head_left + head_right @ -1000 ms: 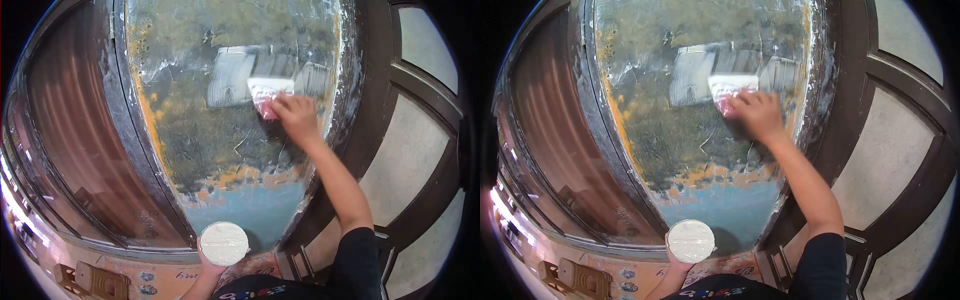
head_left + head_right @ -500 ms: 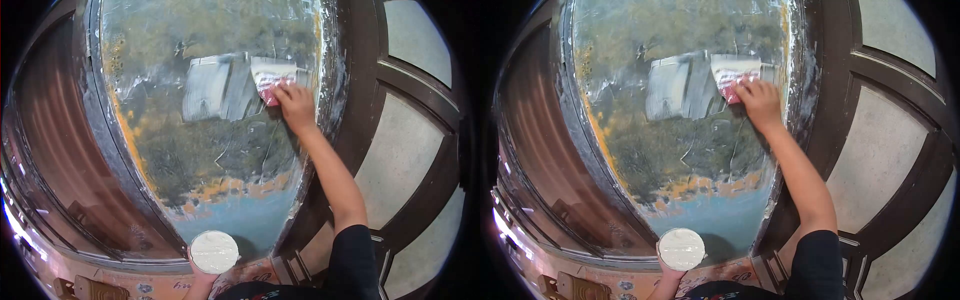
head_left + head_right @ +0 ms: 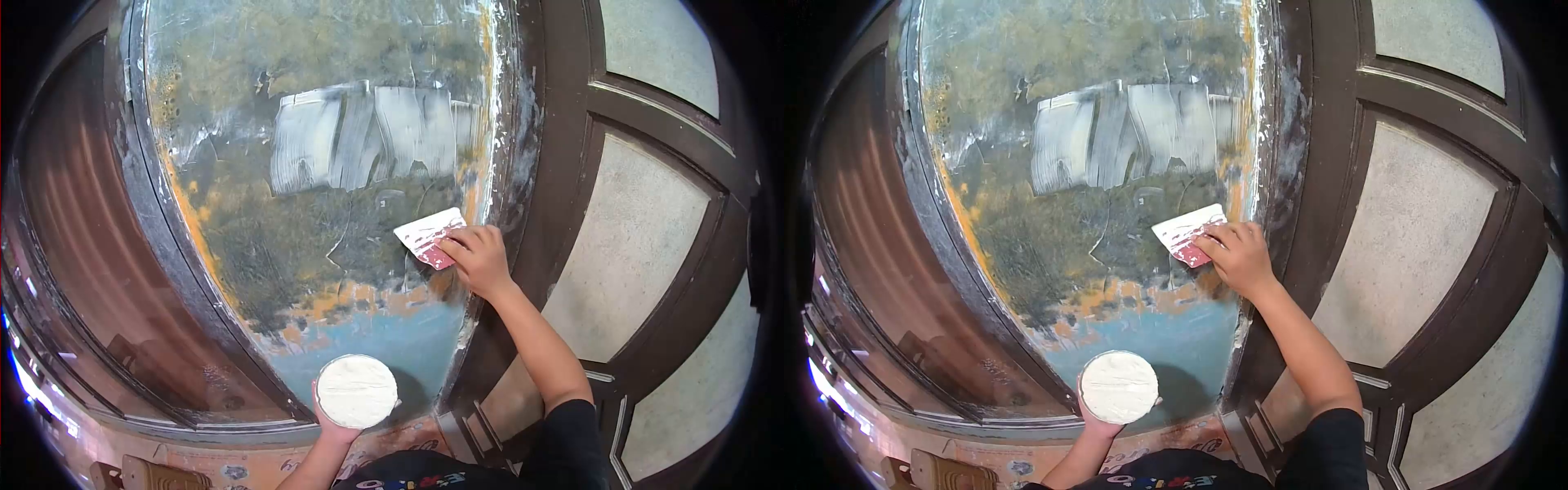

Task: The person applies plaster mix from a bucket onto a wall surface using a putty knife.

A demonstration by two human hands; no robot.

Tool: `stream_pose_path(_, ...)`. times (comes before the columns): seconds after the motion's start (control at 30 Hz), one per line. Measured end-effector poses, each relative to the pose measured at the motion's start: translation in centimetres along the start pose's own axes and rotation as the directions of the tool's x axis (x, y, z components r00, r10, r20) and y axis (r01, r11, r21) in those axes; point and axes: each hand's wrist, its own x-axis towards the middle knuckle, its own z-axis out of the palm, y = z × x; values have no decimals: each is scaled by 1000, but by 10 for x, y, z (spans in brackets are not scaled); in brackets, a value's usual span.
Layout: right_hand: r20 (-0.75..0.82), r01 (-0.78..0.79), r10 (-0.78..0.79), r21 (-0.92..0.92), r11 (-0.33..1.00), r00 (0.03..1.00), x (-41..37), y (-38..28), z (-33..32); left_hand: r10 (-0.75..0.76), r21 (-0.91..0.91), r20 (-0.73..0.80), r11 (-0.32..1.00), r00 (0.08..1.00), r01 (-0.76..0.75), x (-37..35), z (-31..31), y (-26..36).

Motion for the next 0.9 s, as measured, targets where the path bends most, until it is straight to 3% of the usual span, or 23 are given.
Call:
stream_pose_path(0.03,-3,3,-3,2,1000,1000,4,-6,-7,5,1,1,1000,1000,-5,1,-2,-2)
stream_pose_path(0.1,119,-122,96,237,964,988,13,-27,-15,27,22,-14,999,1000,-27,1,-6,-6)
stream_pose_path(0.17,264,-241,117,511,825,958,20,-54,-19,71,90,-46,994,996,-67,3,-7,-6)
stream_pose_path(0.23,382,-300,43,647,700,923,18,-81,-16,48,-28,-17,998,999,-49,1,-5,-6)
stream_pose_path(0.37,497,-395,-41,735,551,867,5,-129,-1,113,43,-20,993,993,-112,4,5,-5)
stream_pose_path(0.5,493,-326,-182,766,554,851,-5,-157,13,166,54,0,985,986,-166,1,14,-4)
stream_pose_path(0.57,540,-265,-329,749,607,775,-3,-164,14,201,-23,-51,979,978,-202,0,1,-5)
stream_pose_path(0.63,556,-283,-351,756,590,753,0,-166,15,231,-29,-82,972,969,-234,-1,0,-8)
stream_pose_path(0.77,513,-289,-315,785,547,798,-4,-159,25,277,107,-101,958,956,-266,-2,7,-8)
stream_pose_path(0.87,660,-623,-45,727,289,750,-21,-151,39,222,-25,-80,974,972,-225,-2,2,-1)
stream_pose_path(0.9,661,-623,-51,728,288,749,-30,-153,47,268,-13,-91,963,959,-270,1,0,2)
